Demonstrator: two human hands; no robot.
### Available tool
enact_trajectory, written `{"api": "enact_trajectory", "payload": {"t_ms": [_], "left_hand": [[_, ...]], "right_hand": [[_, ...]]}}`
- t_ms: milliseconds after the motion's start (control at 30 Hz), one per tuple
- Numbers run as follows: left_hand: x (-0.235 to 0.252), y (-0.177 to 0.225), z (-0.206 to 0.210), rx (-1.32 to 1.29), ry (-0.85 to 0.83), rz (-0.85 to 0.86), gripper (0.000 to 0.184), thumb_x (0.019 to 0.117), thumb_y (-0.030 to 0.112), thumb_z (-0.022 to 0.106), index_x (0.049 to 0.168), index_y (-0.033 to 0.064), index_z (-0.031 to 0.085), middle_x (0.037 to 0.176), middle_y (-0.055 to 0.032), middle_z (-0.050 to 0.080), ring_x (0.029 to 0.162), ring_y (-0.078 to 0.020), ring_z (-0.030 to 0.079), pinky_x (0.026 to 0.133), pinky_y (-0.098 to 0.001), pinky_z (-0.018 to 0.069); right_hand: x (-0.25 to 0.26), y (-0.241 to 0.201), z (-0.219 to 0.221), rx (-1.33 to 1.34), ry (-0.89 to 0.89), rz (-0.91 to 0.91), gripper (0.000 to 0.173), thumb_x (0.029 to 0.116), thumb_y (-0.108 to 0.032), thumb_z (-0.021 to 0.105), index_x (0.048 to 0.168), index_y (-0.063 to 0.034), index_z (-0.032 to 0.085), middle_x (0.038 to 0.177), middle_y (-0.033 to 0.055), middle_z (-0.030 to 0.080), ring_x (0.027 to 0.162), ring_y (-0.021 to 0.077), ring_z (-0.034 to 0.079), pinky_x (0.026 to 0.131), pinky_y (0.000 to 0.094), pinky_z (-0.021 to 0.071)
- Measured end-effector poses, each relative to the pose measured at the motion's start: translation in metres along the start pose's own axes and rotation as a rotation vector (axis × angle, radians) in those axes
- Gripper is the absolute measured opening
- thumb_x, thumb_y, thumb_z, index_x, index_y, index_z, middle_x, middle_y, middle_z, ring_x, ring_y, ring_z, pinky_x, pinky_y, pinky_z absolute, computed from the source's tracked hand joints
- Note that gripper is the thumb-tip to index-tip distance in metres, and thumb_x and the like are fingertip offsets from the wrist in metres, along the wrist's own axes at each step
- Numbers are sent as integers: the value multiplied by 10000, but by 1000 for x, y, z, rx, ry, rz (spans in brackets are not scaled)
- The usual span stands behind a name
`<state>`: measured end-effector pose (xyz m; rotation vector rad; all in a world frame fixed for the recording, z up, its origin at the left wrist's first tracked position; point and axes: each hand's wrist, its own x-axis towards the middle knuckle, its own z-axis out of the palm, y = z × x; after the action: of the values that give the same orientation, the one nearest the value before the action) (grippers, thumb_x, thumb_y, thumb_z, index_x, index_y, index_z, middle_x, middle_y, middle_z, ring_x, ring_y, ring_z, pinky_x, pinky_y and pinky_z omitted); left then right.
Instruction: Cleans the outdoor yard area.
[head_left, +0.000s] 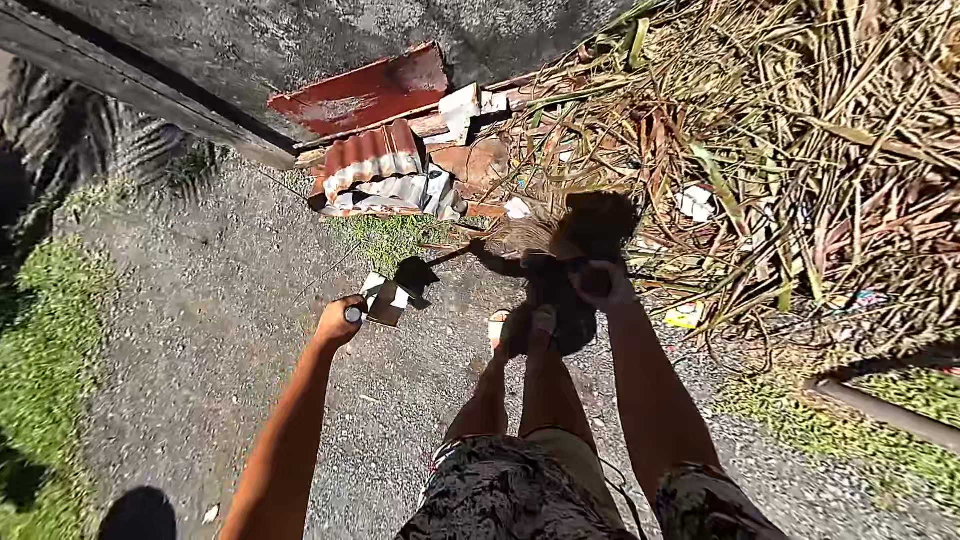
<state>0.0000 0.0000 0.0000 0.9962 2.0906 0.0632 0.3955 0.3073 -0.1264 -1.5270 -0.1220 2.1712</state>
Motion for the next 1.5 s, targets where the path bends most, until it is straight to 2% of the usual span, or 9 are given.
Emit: {"api": "enact_trajectory", "payload": {"t_ms": [233,433,700,867,967,1100,1167,1333,1500], "left_hand": [[-10,-21,27,-76,-40,-63,267,864,26,646,1110,-55,709,1122,-267,707,1106,-424,666,984,-633,470],[-4,-19,36,-127,-53,-33,261,847,33,664,1086,-67,702,1095,-245,711,1075,-374,673,977,-585,482],[23,3,45,-95,-103,102,278,845,22,649,1100,-79,695,1090,-265,705,1060,-397,674,962,-593,486],[46,25,27,-90,-95,153,292,826,-13,656,1103,-99,685,1104,-275,698,1081,-395,666,986,-581,477],[60,37,23,-63,-98,196,292,820,-18,654,1098,-107,677,1087,-278,694,1056,-388,665,970,-567,481],[73,60,27,81,-194,232,294,855,20,647,1127,-84,686,1118,-286,693,1099,-419,660,986,-602,470],[76,71,30,154,-246,238,294,875,46,643,1144,-63,690,1138,-278,695,1121,-421,656,994,-608,468],[75,76,39,165,-250,292,277,877,34,641,1122,-84,691,1129,-293,693,1113,-437,659,990,-617,469],[70,66,44,109,-216,329,312,826,-2,640,1120,-92,691,1109,-273,705,1080,-395,676,981,-572,490]], "right_hand": [[-46,-125,27,-301,30,-428,230,1041,-210,443,1247,-155,531,918,13,630,703,108,627,625,279,557],[-105,-157,51,-620,71,-716,755,973,-102,514,1620,-277,165,1543,24,413,1214,145,565,942,387,535],[-183,-78,25,-501,30,-430,777,919,-74,488,1590,-295,166,1073,74,613,686,157,653,581,331,582],[-213,41,-39,-693,-125,39,992,774,-131,645,1614,-187,121,1233,156,562,811,213,646,667,395,575],[-198,93,-62,-672,-216,280,749,887,-105,577,1565,-156,264,1103,141,588,766,198,611,666,392,540],[-127,131,-69,-599,-164,381,181,1026,-118,505,1180,-33,550,837,36,569,687,118,563,655,308,515],[-93,122,-58,-627,-92,340,112,1018,-105,497,1089,-36,549,789,27,539,642,116,532,618,304,497],[-42,2,-36,-346,104,70,266,1057,-180,471,1279,-35,495,920,77,555,725,149,579,683,307,536],[-64,-113,-31,-339,94,-369,160,1034,-201,463,1143,-111,540,781,-12,577,632,101,587,615,291,543]]}}
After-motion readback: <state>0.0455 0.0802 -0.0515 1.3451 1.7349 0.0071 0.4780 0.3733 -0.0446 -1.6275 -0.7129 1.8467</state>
